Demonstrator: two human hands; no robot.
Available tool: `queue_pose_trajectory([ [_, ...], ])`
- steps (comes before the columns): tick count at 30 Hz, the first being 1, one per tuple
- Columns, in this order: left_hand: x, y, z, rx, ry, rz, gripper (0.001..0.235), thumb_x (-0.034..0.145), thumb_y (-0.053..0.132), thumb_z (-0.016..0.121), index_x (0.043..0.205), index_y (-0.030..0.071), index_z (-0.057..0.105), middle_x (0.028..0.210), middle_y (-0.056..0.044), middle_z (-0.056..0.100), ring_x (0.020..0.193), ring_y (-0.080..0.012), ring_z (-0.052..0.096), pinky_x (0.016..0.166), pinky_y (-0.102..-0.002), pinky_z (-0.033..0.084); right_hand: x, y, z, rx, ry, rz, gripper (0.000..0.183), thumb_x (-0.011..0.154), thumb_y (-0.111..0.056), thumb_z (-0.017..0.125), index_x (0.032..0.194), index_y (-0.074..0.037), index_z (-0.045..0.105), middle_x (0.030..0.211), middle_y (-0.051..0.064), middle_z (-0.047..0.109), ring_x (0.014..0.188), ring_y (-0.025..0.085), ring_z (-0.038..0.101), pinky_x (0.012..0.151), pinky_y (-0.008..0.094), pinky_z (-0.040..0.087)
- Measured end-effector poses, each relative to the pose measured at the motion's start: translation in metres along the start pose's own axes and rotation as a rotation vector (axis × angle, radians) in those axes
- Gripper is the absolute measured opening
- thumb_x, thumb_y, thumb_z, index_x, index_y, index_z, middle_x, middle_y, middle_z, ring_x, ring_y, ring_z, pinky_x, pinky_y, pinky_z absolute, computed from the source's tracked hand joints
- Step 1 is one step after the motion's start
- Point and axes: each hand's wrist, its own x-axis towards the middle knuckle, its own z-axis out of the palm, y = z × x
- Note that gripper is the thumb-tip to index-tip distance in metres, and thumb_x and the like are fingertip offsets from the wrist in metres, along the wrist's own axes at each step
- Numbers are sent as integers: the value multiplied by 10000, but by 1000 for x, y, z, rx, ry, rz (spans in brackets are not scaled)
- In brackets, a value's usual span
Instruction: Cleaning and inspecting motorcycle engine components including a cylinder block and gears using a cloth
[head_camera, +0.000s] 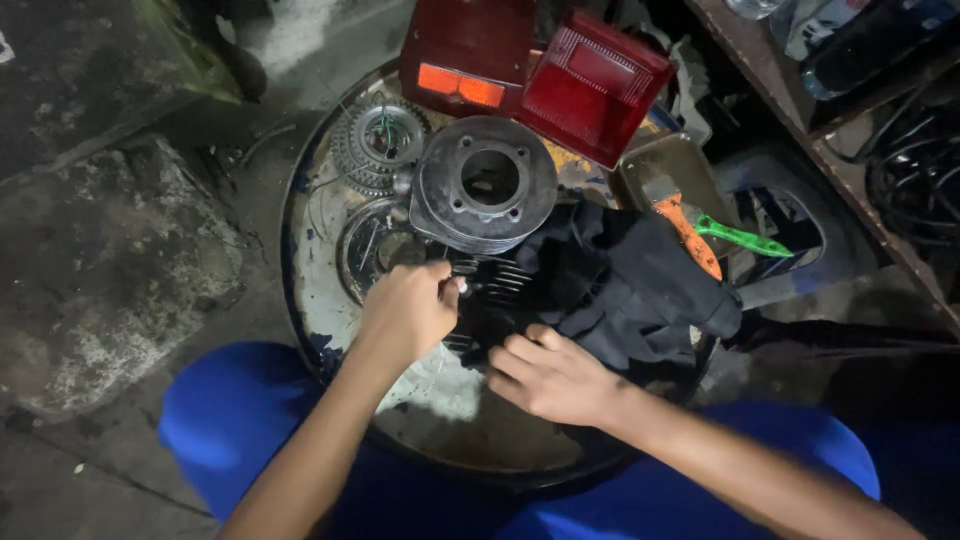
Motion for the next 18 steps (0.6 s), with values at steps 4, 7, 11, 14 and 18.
queue_pose_trajectory([
  [4, 1, 1, 2, -3, 32, 4, 236, 904, 352, 588, 858, 175, 736, 813, -198, 745, 874, -486, 725, 807, -556, 586, -1, -4, 0, -47, -9, 14, 233, 1062, -169, 538, 840, -156, 609, 856, 57, 474, 825, 262, 477, 820, 391, 413],
  [7, 2, -2, 1, -37, 24, -5, 249, 899, 348, 581, 874, 156, 738, 850, -222, 747, 904, -506, 713, 825, -576, 578, -1, -3, -3, -65, -31, -8, 202, 1019, -149, 572, 822, -150, 616, 846, 55, 472, 814, 262, 466, 799, 398, 411],
  [11, 4, -2, 2, -28, -9, 1, 258, 909, 346, 566, 874, 157, 738, 873, -212, 755, 933, -494, 714, 842, -577, 579, 3, 2, -2, -33, -35, -42, 194, 1012, -141, 581, 821, -156, 606, 841, 52, 471, 820, 257, 478, 809, 394, 408],
  [14, 10, 1, -3, 32, -48, 32, 263, 919, 316, 566, 871, 137, 752, 896, -221, 758, 950, -492, 715, 854, -575, 578, 14, 3, 5, 0, -34, -56, 171, 990, -167, 598, 819, -167, 603, 834, 41, 474, 829, 251, 485, 840, 395, 413],
  [18, 28, 2, -6, 145, -127, 59, 278, 889, 326, 575, 848, 139, 777, 971, -200, 769, 999, -483, 715, 872, -577, 570, 30, 10, -2, 10, -43, -65, 152, 959, -187, 611, 810, -160, 597, 852, 37, 480, 856, 248, 487, 870, 405, 403],
])
